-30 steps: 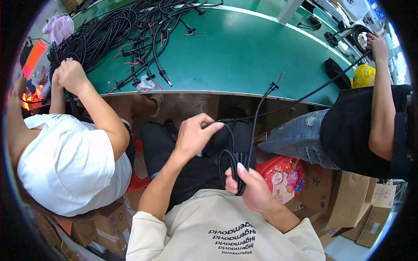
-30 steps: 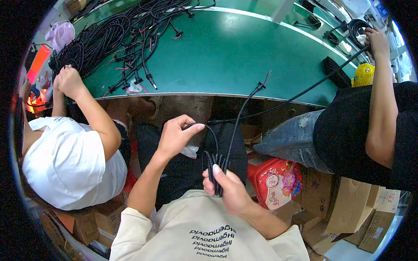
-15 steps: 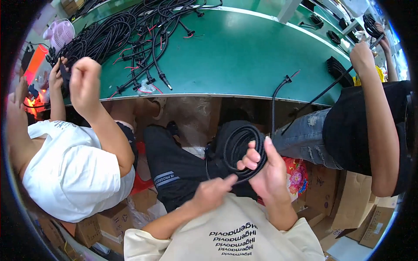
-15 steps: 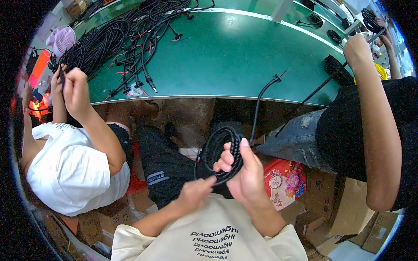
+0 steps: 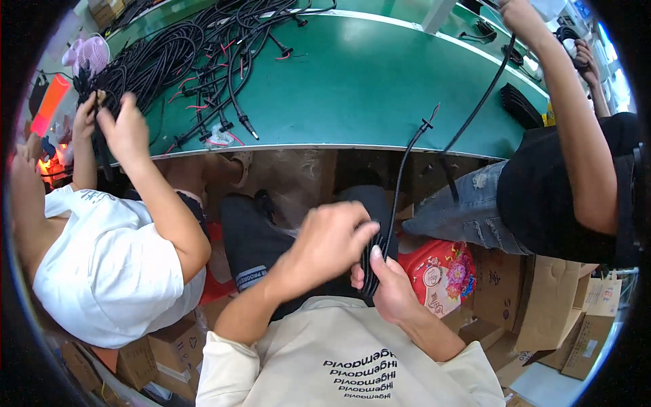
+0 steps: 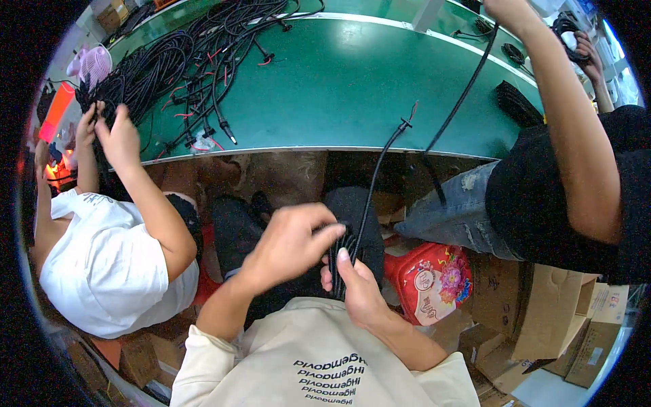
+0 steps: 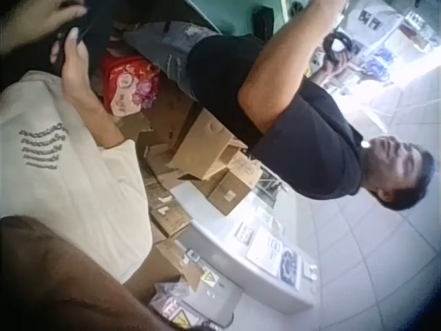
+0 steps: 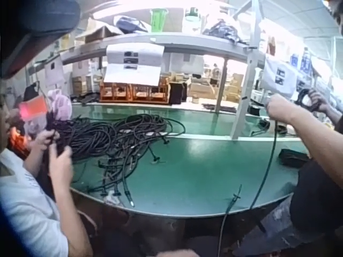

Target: Coiling and organizing electrical cables at a workshop workstation.

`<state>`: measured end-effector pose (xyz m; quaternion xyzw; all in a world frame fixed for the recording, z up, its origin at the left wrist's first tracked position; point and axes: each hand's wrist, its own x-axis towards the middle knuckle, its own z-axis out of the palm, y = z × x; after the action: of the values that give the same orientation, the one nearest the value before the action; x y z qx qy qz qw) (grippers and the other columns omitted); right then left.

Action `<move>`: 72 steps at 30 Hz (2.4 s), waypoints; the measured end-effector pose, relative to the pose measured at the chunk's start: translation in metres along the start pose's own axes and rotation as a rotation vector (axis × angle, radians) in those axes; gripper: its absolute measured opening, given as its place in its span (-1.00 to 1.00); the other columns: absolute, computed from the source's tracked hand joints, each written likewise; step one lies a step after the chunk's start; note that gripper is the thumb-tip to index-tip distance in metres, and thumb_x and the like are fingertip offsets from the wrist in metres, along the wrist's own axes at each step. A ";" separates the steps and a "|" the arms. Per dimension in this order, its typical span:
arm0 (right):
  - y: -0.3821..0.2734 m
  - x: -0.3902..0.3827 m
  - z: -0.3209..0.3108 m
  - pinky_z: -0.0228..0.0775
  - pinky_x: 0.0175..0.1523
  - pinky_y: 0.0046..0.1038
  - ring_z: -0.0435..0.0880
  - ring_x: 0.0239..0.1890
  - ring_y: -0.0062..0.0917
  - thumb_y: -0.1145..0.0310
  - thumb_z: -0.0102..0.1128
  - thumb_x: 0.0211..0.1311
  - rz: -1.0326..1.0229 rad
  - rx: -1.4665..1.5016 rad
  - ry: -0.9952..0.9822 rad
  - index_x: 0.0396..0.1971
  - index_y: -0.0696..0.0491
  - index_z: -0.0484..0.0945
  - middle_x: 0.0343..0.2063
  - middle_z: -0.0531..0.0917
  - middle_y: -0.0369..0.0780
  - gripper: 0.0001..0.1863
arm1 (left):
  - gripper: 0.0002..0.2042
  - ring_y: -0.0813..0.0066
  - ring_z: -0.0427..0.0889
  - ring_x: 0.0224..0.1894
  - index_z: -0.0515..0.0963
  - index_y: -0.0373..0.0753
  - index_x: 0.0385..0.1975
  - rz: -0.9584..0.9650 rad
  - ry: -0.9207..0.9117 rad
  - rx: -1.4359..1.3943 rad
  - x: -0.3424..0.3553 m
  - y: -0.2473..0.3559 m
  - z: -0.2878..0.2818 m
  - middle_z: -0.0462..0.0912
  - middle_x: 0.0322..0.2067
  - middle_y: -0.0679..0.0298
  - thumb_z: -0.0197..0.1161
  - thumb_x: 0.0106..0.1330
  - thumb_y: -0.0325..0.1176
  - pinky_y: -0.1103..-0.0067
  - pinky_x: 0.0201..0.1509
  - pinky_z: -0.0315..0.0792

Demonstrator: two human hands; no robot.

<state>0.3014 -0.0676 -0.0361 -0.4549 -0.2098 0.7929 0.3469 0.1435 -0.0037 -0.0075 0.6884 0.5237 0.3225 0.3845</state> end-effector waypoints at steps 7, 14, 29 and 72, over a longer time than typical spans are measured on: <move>-0.026 0.001 0.018 0.34 0.04 -0.45 0.49 -0.21 -0.54 -0.05 -0.37 0.46 -0.116 0.257 0.105 -0.06 0.17 0.41 -0.28 0.55 -0.24 -0.43 | -0.44 0.30 0.58 -0.30 0.38 -0.38 0.13 0.183 0.157 0.532 -0.075 0.041 0.042 0.46 -0.20 0.14 0.15 -0.01 -0.59 0.53 -0.34 0.52; -0.064 0.007 0.015 0.31 -0.18 -0.38 0.38 -0.46 -0.56 0.02 -0.25 0.46 -0.161 0.460 -0.051 -0.22 0.12 0.40 -0.55 0.40 -0.34 -0.57 | -0.68 0.22 0.61 -0.42 0.52 -0.32 -0.04 0.114 0.050 -0.098 -0.111 -0.059 0.062 0.62 -0.39 0.07 0.18 0.17 -0.50 0.45 -0.28 0.50; 0.007 -0.003 0.001 0.30 -0.23 -0.54 0.44 -0.45 -0.59 0.02 -0.20 0.44 0.224 -0.049 0.033 -0.20 0.16 0.48 -0.51 0.52 -0.28 -0.53 | -0.97 0.29 0.66 -0.47 0.57 -0.17 -0.60 0.178 -0.130 0.941 0.042 -0.007 0.023 0.64 -0.60 0.21 0.22 -0.05 -0.41 0.41 -0.27 0.43; -0.040 0.024 0.033 0.51 -0.17 -0.44 0.62 -0.42 -0.57 0.12 0.07 0.34 -0.095 0.668 0.075 -0.54 0.01 0.54 -0.54 0.64 -0.33 -0.67 | -0.60 0.22 0.62 -0.38 0.50 -0.32 -0.23 0.461 0.559 -0.034 -0.030 -0.032 0.047 0.62 -0.40 0.15 0.42 -0.14 -0.46 0.44 -0.21 0.51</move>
<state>0.2788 -0.0233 -0.0071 -0.3348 0.0534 0.7834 0.5209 0.1612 -0.0369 -0.0599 0.6671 0.4341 0.5853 0.1548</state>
